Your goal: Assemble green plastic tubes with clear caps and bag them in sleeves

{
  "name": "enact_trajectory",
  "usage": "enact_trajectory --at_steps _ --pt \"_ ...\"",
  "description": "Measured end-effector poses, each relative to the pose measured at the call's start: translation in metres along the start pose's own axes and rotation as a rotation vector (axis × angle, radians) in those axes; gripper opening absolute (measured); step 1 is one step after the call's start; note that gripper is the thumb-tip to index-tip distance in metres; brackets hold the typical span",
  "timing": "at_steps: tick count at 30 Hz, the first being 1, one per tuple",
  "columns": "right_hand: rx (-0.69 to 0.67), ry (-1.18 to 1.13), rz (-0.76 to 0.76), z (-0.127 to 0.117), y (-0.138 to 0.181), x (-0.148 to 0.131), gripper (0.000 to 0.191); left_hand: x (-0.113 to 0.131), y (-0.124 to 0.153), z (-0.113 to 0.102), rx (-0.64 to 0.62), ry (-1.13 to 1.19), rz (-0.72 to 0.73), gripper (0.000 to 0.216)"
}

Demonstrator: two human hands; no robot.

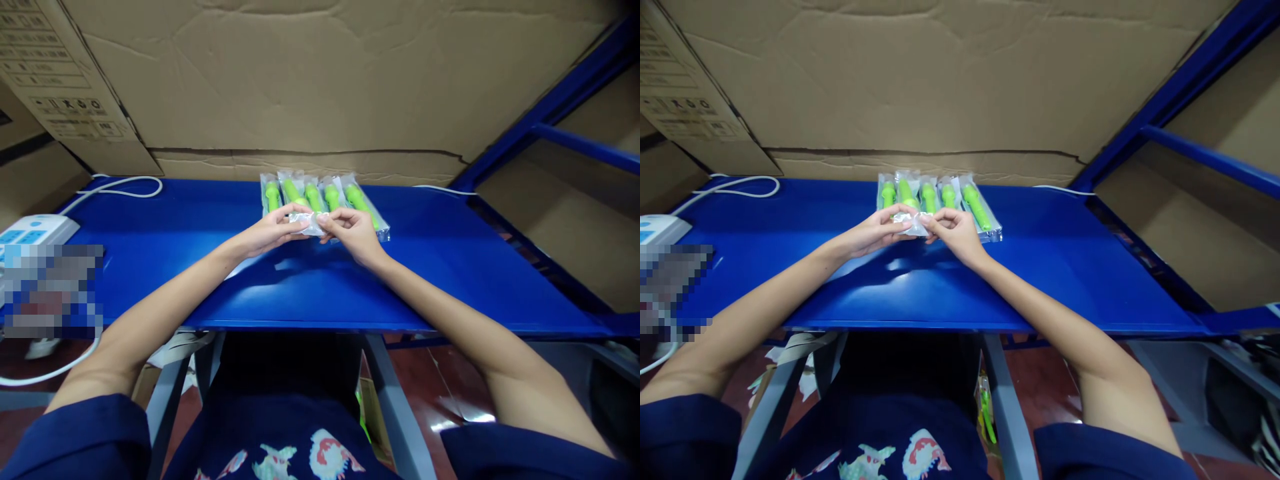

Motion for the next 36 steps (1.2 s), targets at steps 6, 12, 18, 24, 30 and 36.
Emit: enact_trajectory --at_steps 6,12,18,24,30,36 --pt "-0.012 -0.086 0.097 0.002 0.001 0.002 0.059 0.0 -0.002 0.0 -0.024 -0.035 0.021 0.033" --pt "-0.062 -0.22 0.154 0.006 0.002 0.012 0.055 -0.003 -0.003 -0.004 0.004 -0.085 0.034 0.057" --pt "-0.114 -0.331 0.262 0.009 0.003 0.026 0.08 -0.009 -0.003 -0.007 0.006 -0.061 0.028 0.105" --pt "-0.225 -0.276 0.235 0.014 0.0 0.029 0.077 -0.003 -0.002 -0.01 0.046 -0.101 0.016 0.101" --pt "-0.255 -0.181 0.135 0.013 -0.001 0.023 0.073 0.014 -0.002 0.0 -0.055 -0.388 0.062 0.074" --pt "-0.145 -0.086 0.017 0.003 -0.002 0.011 0.07 0.024 0.001 -0.001 -0.016 -0.646 0.081 0.054"
Point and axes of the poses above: each hand's wrist, its own y-axis away from the middle knuckle, its own z-axis out of the palm, x = y × z, the point moved 8 cm from there along -y, towards the middle knuckle, and after that the axes turned 13 degrees about -x, right-handed, at the moved point
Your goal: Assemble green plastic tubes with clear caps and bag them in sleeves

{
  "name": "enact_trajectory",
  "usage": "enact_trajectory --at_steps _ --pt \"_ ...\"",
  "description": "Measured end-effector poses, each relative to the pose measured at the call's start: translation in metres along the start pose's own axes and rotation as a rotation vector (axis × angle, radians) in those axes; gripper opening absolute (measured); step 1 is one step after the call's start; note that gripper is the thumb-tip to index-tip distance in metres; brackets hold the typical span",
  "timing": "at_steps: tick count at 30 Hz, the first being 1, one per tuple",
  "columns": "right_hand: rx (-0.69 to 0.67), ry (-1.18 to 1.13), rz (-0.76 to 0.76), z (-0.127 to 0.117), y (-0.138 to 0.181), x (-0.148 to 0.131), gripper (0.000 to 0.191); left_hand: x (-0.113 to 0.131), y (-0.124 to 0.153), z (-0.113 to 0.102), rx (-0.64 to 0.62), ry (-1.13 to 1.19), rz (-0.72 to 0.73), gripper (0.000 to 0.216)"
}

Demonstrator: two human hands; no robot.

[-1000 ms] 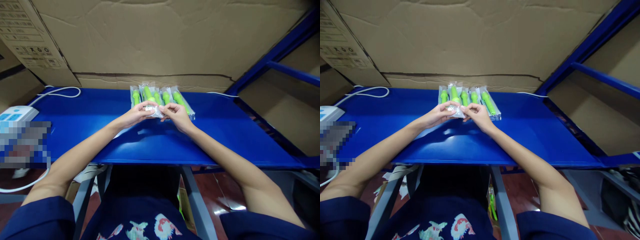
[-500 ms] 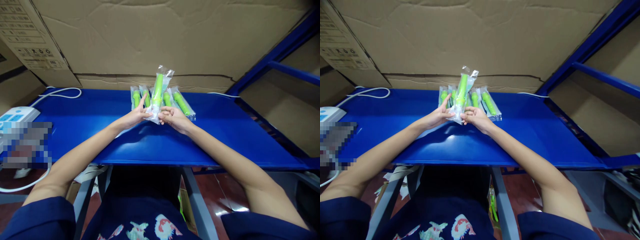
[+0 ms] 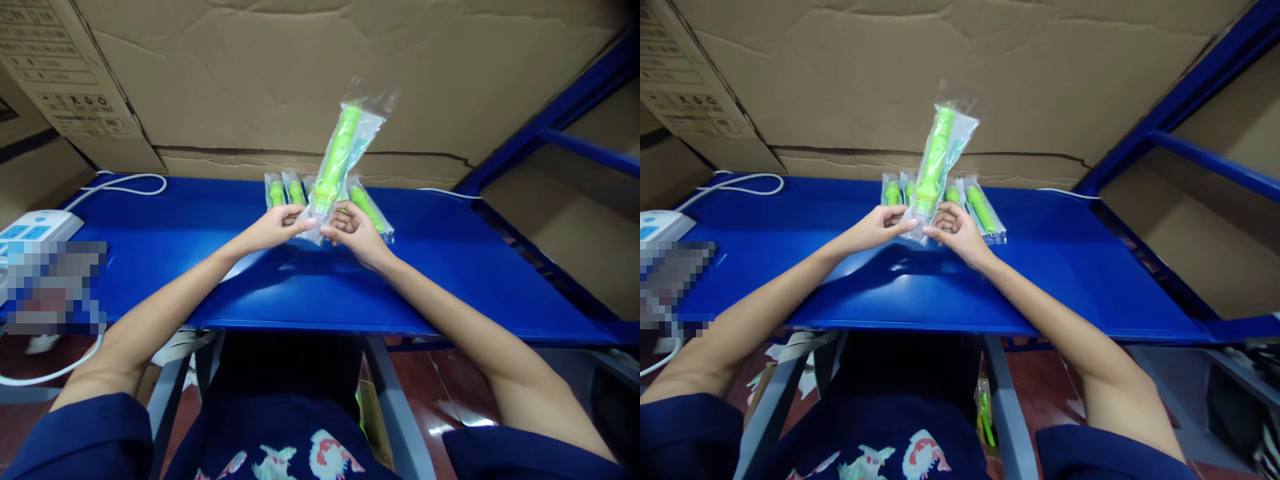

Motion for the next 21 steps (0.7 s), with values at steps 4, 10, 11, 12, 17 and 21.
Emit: enact_trajectory --at_steps 4,10,11,12,17,21 --pt "-0.023 0.002 -0.021 0.004 0.0 -0.003 0.064 0.003 0.0 0.002 0.027 0.004 0.008 0.052" --pt "-0.122 0.012 0.048 0.016 0.001 0.002 0.067 0.002 -0.001 0.008 0.065 0.045 -0.018 0.047" --pt "-0.126 0.011 0.058 0.016 0.002 0.003 0.07 0.001 0.0 0.008 0.065 0.043 -0.03 0.046" --pt "-0.132 0.006 0.072 0.017 0.002 0.003 0.072 -0.001 0.0 0.009 0.064 0.047 -0.04 0.047" --pt "-0.156 -0.004 0.14 0.02 0.005 0.004 0.071 -0.009 0.0 0.011 0.057 0.143 -0.057 0.056" --pt "-0.149 -0.028 0.122 0.019 0.006 0.002 0.076 -0.012 -0.003 0.015 0.033 0.235 -0.042 0.064"
Point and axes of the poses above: each hand's wrist, its own y-axis away from the middle knuckle, its own z-axis out of the palm, x = y × z, the point moved 8 cm from there along -y, towards the middle knuckle, and after that the axes turned 13 degrees about -x, right-handed, at the moved point
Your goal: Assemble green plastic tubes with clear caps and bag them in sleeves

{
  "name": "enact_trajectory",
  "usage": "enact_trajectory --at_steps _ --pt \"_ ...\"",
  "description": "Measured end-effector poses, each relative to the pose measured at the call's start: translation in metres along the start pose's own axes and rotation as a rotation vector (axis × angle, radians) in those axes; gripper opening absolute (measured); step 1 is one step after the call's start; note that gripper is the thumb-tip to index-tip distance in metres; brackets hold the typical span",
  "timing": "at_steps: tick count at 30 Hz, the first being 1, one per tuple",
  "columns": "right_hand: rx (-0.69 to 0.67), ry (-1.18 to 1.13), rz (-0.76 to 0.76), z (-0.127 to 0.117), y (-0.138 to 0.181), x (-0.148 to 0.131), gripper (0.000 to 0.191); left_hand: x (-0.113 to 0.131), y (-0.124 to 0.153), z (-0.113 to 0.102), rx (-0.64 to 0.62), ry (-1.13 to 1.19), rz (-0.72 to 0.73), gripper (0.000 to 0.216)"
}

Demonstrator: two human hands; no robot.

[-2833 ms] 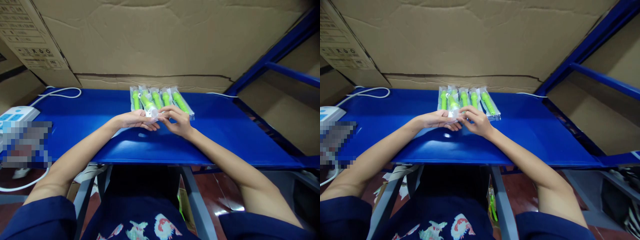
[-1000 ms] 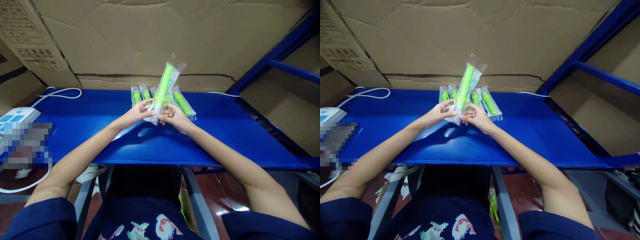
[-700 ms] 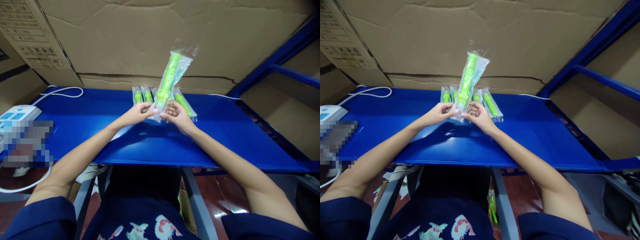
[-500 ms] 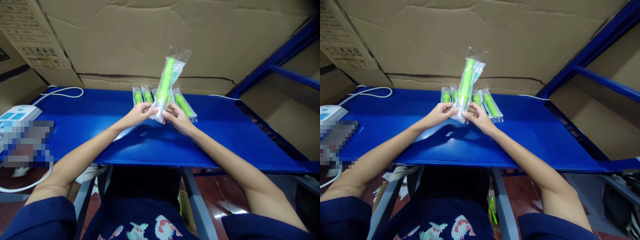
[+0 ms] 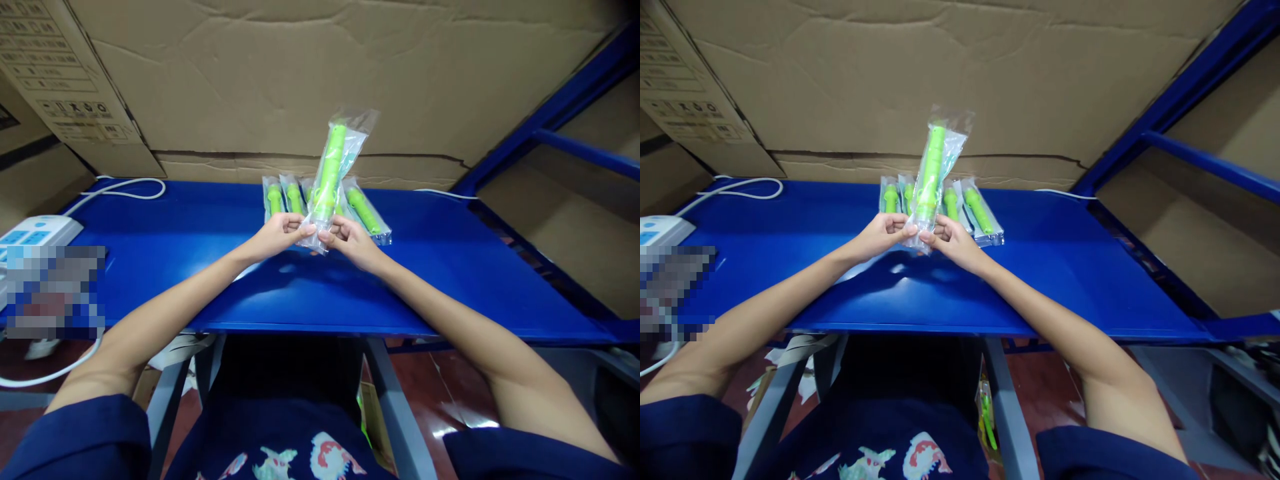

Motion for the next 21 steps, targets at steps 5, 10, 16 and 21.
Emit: enact_trajectory --at_steps 5,10,16,21 --pt "-0.006 -0.024 -0.044 -0.001 0.001 -0.002 0.073 0.0 0.0 0.001 0.008 0.025 -0.001 0.065" --pt "-0.007 -0.036 -0.028 0.001 0.0 -0.002 0.074 0.003 0.002 -0.003 0.0 -0.028 -0.018 0.057" --pt "0.088 -0.05 -0.017 -0.002 0.001 -0.005 0.078 0.007 0.0 -0.011 0.051 -0.016 0.058 0.066" --pt "0.107 -0.037 -0.008 -0.004 0.003 -0.006 0.071 0.009 0.003 -0.008 0.087 -0.051 0.066 0.06"
Point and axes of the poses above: each hand's wrist, its own y-axis away from the middle knuckle, its own z-axis out of the palm, x = y × z, the point moved 8 cm from there along -y, towards the middle knuckle, and after that the axes turned 13 degrees about -x, right-handed, at the moved point
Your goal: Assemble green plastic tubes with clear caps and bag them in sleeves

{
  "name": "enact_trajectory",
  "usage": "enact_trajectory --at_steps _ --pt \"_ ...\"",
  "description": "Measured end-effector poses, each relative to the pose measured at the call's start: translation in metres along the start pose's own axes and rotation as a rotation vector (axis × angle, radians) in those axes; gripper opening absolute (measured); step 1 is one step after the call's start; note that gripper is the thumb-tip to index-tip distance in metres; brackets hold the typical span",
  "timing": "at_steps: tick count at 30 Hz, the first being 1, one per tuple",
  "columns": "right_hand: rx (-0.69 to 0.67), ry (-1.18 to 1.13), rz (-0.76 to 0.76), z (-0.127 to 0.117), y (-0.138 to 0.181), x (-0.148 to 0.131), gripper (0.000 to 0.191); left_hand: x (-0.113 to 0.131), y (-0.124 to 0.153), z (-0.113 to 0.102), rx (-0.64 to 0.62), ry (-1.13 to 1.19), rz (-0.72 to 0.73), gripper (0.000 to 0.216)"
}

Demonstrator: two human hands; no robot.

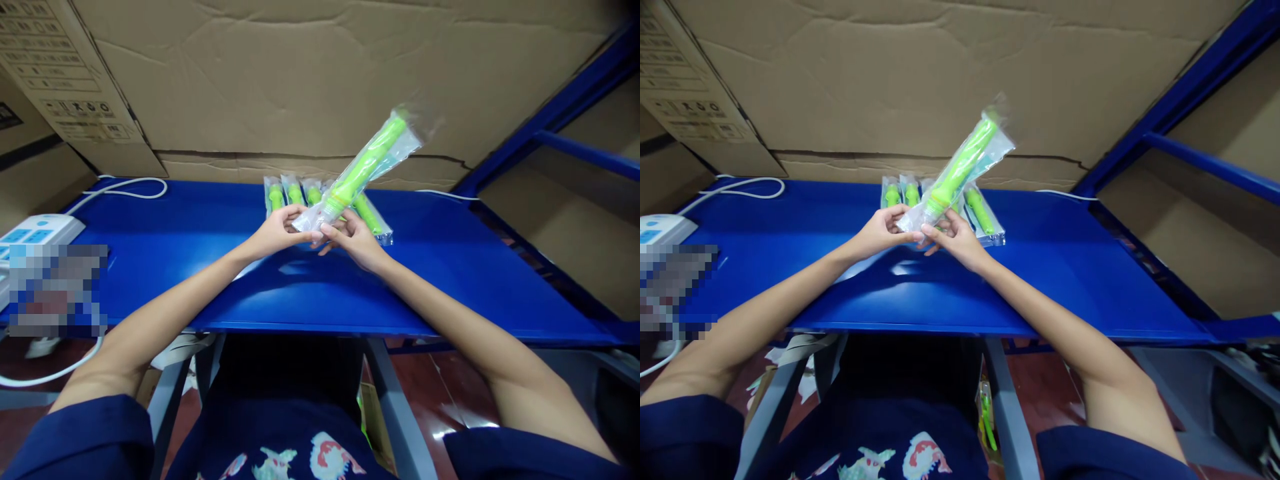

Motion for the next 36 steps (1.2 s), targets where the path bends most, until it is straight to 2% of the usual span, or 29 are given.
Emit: enact_trajectory --at_steps 3,7,12,15,19,22,26,31,36 --pt "0.005 0.026 0.001 -0.002 -0.001 -0.001 0.069 -0.001 0.0 -0.003 0.045 0.041 0.003 0.058" --pt "0.013 0.086 -0.035 -0.006 -0.003 -0.005 0.066 -0.001 -0.001 -0.018 0.151 0.154 0.048 0.06" --pt "-0.056 0.258 -0.041 -0.004 -0.002 -0.006 0.053 -0.004 -0.001 -0.045 0.334 0.291 0.049 0.036" --pt "-0.121 0.364 -0.007 -0.002 -0.001 -0.004 0.051 -0.008 0.004 -0.067 0.507 0.365 0.032 0.029" --pt "-0.125 0.323 -0.055 -0.007 -0.001 -0.005 0.07 -0.014 0.014 -0.106 0.658 0.39 0.03 0.04" --pt "-0.091 0.274 -0.049 -0.013 -0.003 0.0 0.071 -0.024 0.024 -0.14 0.724 0.259 -0.075 0.053" --pt "-0.082 0.262 -0.039 -0.015 -0.004 0.003 0.062 -0.032 0.039 -0.175 0.816 0.122 -0.103 0.057" --pt "-0.089 0.264 -0.049 -0.014 -0.004 -0.002 0.056 -0.041 0.051 -0.189 0.925 0.017 -0.196 0.046" --pt "-0.083 0.272 -0.051 -0.014 -0.003 -0.004 0.052 -0.054 0.043 -0.187 0.832 0.09 -0.177 0.047"
Point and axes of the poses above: each hand's wrist, its own y-axis away from the middle knuckle, its own z-axis out of the palm, x = y × z, the point moved 8 cm from there along -y, towards the middle knuckle, and after that the axes turned 13 degrees about -x, right-handed, at the moved point
